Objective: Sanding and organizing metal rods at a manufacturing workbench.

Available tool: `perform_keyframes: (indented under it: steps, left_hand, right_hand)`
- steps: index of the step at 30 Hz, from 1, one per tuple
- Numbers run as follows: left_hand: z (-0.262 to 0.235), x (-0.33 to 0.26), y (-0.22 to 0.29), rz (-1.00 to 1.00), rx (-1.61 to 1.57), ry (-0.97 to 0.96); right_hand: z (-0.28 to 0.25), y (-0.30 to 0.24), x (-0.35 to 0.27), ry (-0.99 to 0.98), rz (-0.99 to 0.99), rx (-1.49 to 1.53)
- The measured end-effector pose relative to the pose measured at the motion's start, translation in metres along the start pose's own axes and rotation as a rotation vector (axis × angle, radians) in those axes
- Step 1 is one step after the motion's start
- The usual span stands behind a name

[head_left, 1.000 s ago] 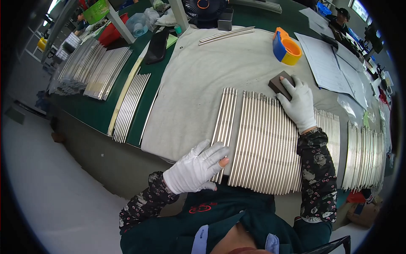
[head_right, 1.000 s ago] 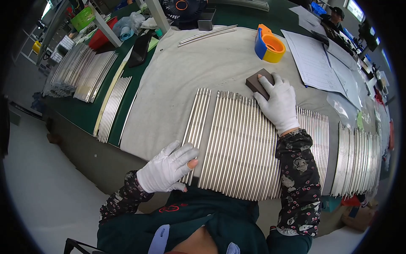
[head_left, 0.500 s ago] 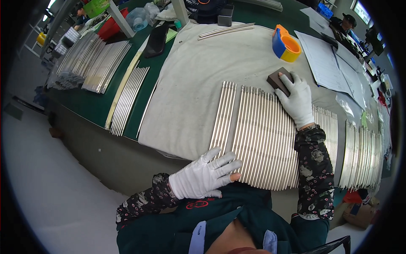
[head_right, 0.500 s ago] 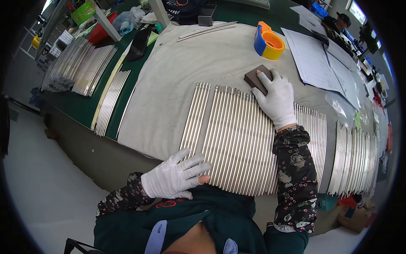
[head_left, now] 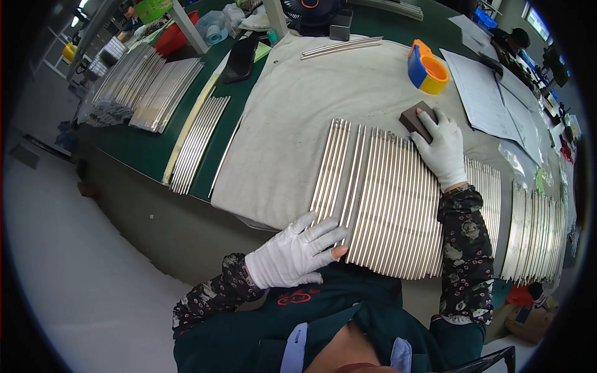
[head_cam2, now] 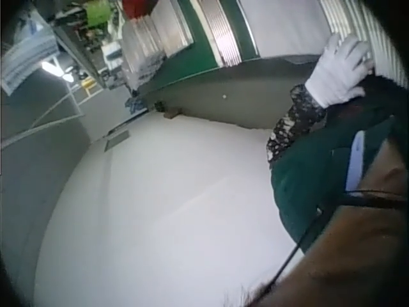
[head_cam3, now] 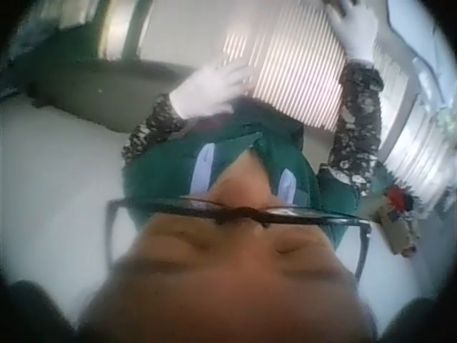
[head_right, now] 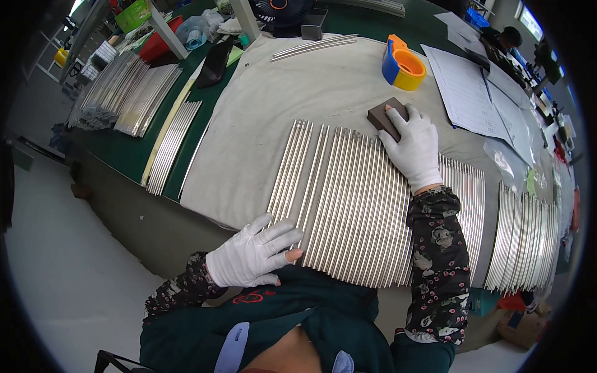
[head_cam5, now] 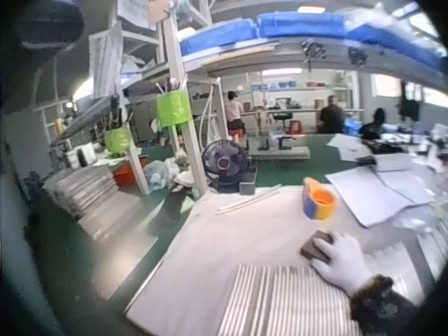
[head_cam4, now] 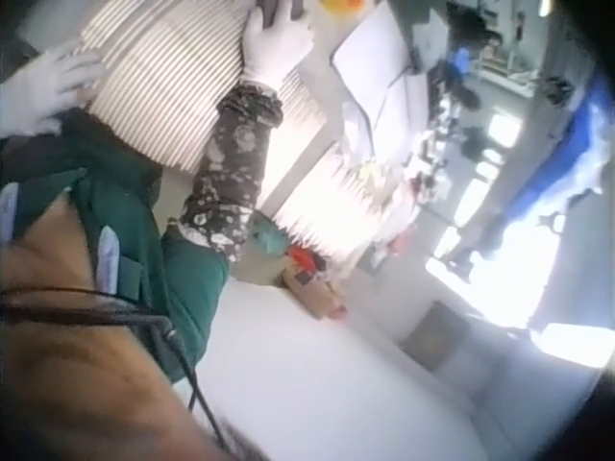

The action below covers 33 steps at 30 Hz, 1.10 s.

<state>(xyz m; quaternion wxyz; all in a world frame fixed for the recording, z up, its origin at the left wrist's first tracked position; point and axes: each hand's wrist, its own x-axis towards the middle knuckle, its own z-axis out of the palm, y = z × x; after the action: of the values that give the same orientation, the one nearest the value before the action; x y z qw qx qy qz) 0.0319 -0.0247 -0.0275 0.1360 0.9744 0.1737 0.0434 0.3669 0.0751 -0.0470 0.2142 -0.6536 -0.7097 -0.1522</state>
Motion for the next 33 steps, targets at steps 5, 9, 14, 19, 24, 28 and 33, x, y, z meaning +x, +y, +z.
perform_keyframes:
  steps: [5, 9, 14, 19, 24, 28, 33]
  left_hand:
    - [-0.001, 0.002, 0.000, -0.001, -0.007, -0.011]
    - [0.000, 0.005, 0.001, 0.020, -0.014, 0.005]
    - [0.004, 0.007, 0.002, 0.026, -0.022, 0.007]
    - [0.004, 0.010, 0.004, 0.037, -0.037, 0.020]
    - [0.003, 0.010, 0.003, 0.053, -0.040, 0.021]
    - [0.004, 0.010, -0.001, 0.056, -0.061, 0.002]
    - [0.012, 0.005, -0.001, 0.082, -0.074, 0.085]
  right_hand:
    - [0.001, 0.001, -0.001, 0.015, -0.007, -0.001]
    - [0.002, 0.001, 0.000, 0.019, -0.016, -0.011]
    - [0.003, 0.002, -0.001, 0.022, -0.019, -0.008]
    - [0.002, 0.002, 0.000, 0.007, -0.012, -0.008]
    - [0.002, 0.001, -0.001, 0.019, -0.018, -0.006]
    - [0.003, 0.002, 0.000, 0.028, -0.020, 0.000]
    - [0.001, -0.001, 0.001, 0.021, -0.015, 0.001]
